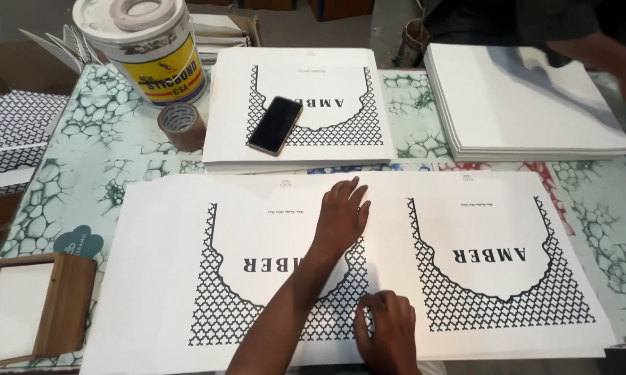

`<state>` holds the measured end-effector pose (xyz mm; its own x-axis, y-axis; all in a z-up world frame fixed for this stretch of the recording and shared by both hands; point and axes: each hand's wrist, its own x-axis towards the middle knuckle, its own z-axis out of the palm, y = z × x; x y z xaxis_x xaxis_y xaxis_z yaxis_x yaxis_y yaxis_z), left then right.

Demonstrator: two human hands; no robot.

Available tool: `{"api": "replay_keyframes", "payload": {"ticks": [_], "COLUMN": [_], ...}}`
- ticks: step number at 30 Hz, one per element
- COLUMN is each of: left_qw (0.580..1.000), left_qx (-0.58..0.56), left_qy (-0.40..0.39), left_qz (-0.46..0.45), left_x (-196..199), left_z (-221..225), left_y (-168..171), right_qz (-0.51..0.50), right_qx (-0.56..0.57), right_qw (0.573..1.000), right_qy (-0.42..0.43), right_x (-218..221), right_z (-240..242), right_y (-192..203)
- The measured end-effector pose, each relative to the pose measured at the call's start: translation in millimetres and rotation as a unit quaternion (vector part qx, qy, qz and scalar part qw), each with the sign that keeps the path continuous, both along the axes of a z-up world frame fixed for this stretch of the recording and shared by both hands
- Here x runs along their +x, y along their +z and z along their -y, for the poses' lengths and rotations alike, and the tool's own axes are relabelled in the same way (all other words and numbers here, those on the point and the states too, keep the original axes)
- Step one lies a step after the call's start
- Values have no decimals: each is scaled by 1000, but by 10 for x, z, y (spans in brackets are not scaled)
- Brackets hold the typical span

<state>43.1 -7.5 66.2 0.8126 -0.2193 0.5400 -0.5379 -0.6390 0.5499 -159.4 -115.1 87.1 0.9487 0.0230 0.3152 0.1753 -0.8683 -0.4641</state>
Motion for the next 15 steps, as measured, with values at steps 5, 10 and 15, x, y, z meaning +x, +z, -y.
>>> {"api": "replay_keyframes", "payload": {"ticks": [5,10,15], "left_qw": [1000,997,998], "left_qx": [-21,10,39], "left_qy": [6,21,45], "left_qz": [7,-80,6], "left_x": [-57,-81,-185], "left_z": [-16,-16,-14], "left_y": [107,139,91], "right_qz": [5,1,37], "right_qx": [-4,-2,-3], "right_qw": [1000,1000,999], "right_qy": [6,9,7], "right_x": [-9,-14,104], "right_z": [-8,-33,2], "right_y": [38,128,-73]}}
